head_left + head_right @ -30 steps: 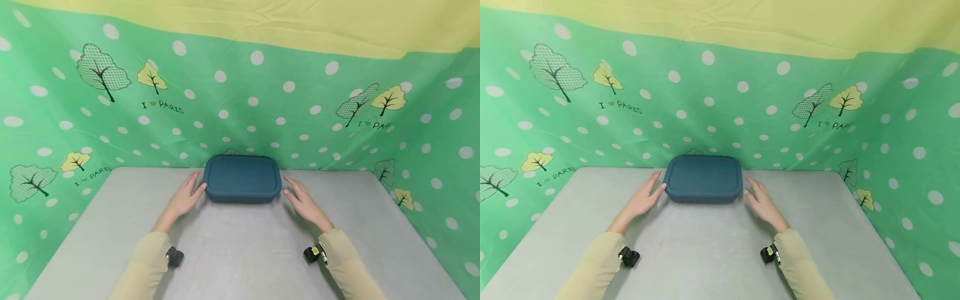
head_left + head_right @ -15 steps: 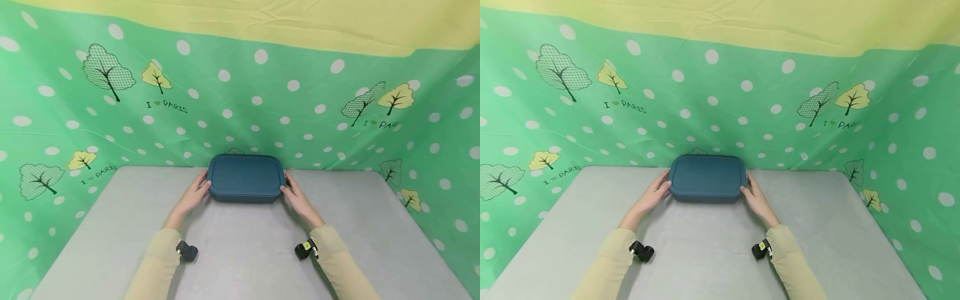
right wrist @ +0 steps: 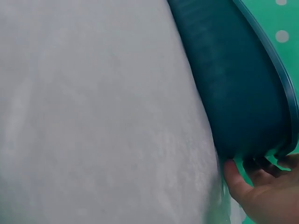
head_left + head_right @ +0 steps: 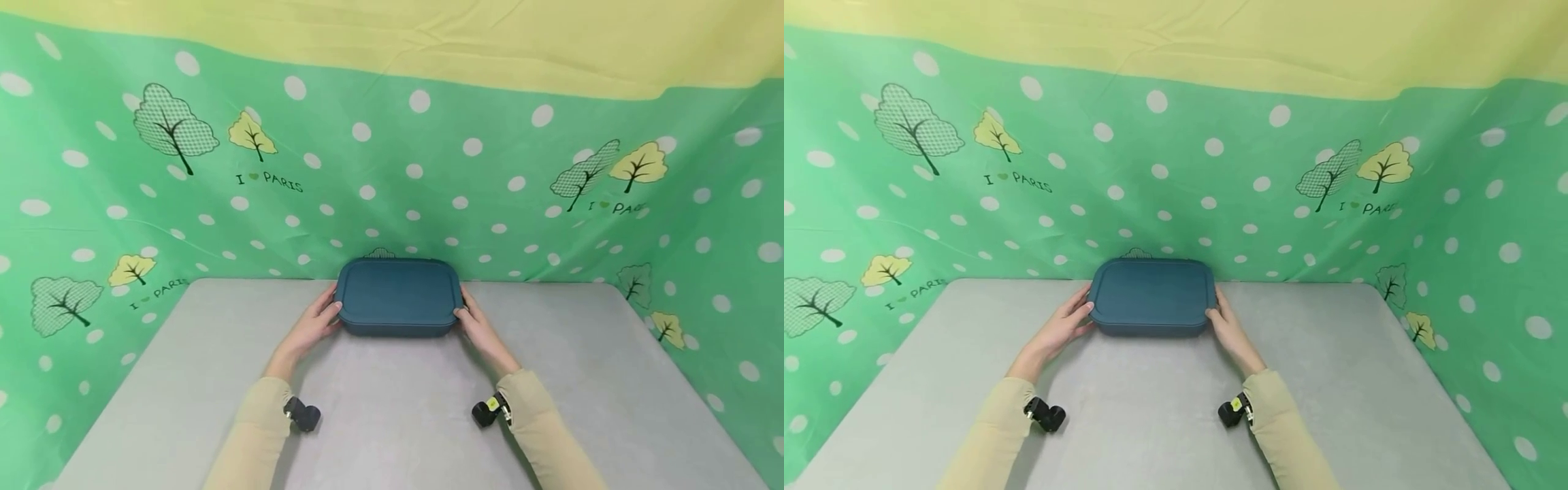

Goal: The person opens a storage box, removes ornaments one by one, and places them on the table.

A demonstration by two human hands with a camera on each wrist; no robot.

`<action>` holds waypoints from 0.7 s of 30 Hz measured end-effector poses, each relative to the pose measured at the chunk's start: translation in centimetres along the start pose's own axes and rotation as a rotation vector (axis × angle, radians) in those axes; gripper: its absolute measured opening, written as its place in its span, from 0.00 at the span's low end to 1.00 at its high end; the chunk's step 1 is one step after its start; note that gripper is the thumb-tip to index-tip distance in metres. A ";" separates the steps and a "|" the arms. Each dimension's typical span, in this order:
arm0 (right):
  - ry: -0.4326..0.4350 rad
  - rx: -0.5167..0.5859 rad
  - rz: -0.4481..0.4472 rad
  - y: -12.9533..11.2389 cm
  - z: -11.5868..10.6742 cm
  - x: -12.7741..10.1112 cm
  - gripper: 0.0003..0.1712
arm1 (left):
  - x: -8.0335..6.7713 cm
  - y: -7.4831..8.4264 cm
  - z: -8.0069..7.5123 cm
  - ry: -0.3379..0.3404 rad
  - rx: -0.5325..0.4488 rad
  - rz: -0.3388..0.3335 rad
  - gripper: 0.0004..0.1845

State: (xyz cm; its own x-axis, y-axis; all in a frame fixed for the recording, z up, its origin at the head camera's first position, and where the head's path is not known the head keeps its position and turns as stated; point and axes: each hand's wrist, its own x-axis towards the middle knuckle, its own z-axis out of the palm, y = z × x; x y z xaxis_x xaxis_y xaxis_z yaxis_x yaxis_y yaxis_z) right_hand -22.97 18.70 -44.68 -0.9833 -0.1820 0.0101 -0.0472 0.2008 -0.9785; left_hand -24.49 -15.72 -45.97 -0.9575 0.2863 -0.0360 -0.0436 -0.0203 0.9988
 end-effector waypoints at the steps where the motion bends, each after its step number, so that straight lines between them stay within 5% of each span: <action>1: -0.005 0.006 0.004 0.0 0.0 0.0 0.36 | 0.0 0.0 -0.1 -0.004 -0.002 -0.001 0.32; 21: -0.090 0.096 0.010 0.4 -0.7 0.0 0.38 | -0.1 0.1 -0.4 0.011 -0.026 -0.026 0.33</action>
State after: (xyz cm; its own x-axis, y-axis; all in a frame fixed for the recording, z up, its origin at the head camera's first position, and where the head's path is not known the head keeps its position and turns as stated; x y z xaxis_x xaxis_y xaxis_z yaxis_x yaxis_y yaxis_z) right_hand -23.09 19.49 -44.89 -0.9635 -0.2672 -0.0143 -0.0160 0.1107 -0.9937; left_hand -24.54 -16.11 -45.91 -0.9590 0.2764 -0.0620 -0.0753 -0.0376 0.9965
